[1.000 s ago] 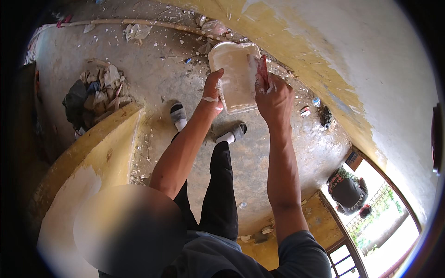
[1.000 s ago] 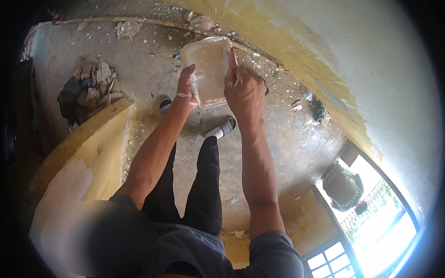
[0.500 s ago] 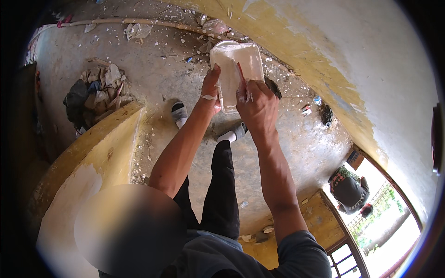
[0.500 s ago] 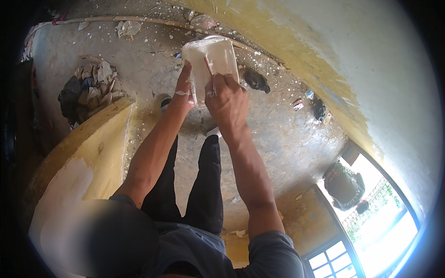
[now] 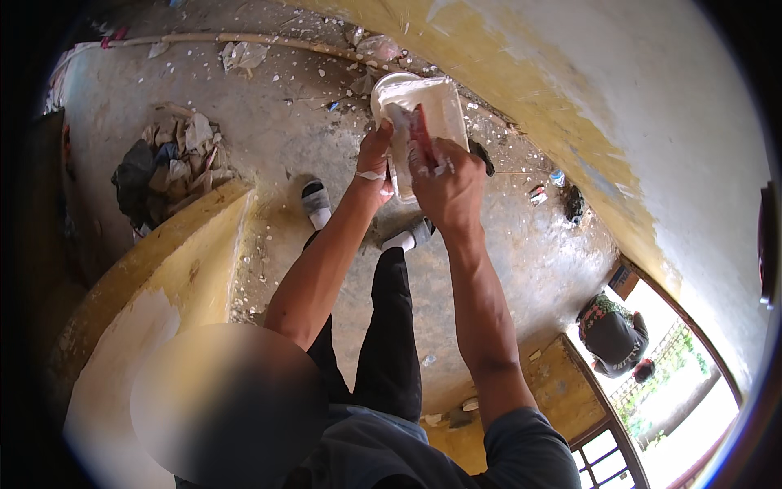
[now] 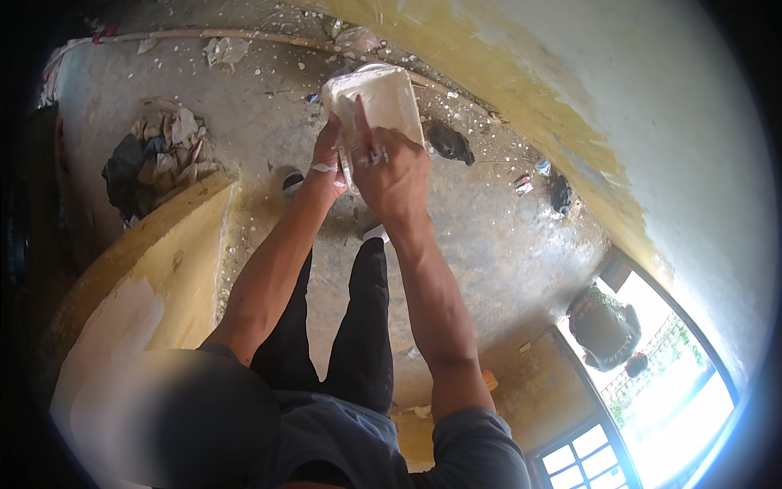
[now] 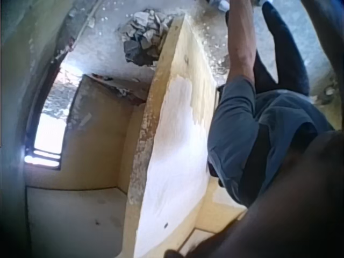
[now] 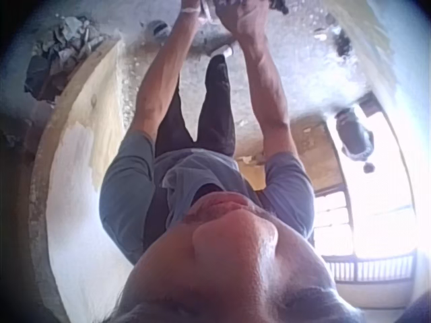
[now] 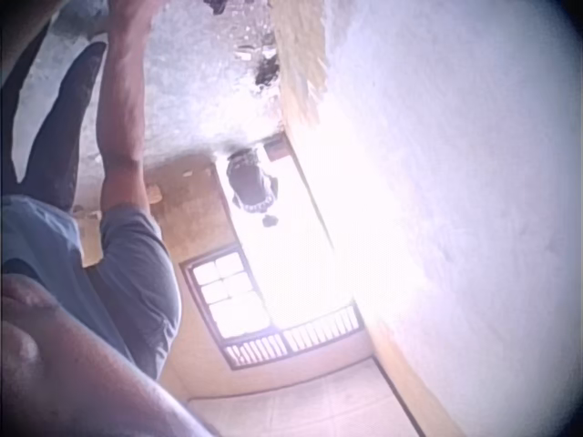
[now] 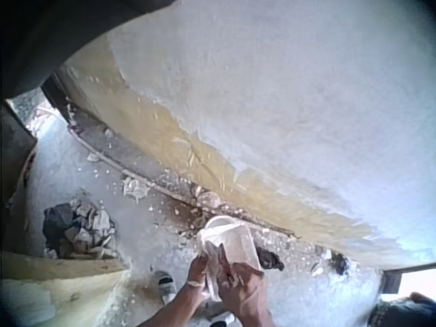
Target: The person applies plaster to a wall using a putty knife and a plastic container. They scrape plaster from the container onto the knife and smooth it over the yellow surface of the wall, and they also clean the knife in a bucket of water.
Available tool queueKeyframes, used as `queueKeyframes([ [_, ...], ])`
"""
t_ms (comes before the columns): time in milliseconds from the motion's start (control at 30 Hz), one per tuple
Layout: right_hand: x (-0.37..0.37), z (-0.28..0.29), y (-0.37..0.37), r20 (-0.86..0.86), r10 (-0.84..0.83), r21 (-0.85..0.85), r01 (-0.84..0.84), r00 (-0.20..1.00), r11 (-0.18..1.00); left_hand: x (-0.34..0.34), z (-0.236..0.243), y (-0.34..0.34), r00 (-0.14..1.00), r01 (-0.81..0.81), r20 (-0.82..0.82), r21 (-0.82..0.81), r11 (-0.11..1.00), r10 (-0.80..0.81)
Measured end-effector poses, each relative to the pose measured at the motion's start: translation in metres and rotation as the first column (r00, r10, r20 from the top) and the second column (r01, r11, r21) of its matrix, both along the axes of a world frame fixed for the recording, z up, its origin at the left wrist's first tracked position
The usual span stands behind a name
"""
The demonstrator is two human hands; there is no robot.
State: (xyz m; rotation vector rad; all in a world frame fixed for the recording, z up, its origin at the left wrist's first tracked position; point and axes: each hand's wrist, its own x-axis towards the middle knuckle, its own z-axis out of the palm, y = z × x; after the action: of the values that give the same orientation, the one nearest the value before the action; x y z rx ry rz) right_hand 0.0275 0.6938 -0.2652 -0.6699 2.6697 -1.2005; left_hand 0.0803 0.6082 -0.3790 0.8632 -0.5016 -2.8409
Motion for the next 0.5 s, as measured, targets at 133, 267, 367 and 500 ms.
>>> queueKeyframes([
  [133, 0.004, 0.0, -0.004, -0.053, 0.0, 0.052, 0.003, 0.999, 0.999, -0.002, 0.001, 0.0, 0.998, 0.031, 0.053, -0.03, 0.999, -0.029],
  [267, 0.0, -0.005, -0.001, -0.056, 0.019, 0.019, -0.018, 0.998, 1.0, -0.003, 0.002, 0.0, 0.999, 0.022, 0.03, -0.042, 0.999, -0.021],
  [367, -0.003, -0.007, 0.0, -0.03, -0.004, 0.004, 0.004, 1.0, 1.0, -0.002, 0.002, -0.003, 0.999, 0.021, 0.033, -0.023, 1.0, -0.02],
  [500, -0.021, 0.004, 0.008, 0.015, -0.124, 0.107, 0.122, 0.992, 0.987, 0.004, -0.007, -0.008, 0.999, 0.025, 0.046, -0.004, 1.0, -0.025],
])
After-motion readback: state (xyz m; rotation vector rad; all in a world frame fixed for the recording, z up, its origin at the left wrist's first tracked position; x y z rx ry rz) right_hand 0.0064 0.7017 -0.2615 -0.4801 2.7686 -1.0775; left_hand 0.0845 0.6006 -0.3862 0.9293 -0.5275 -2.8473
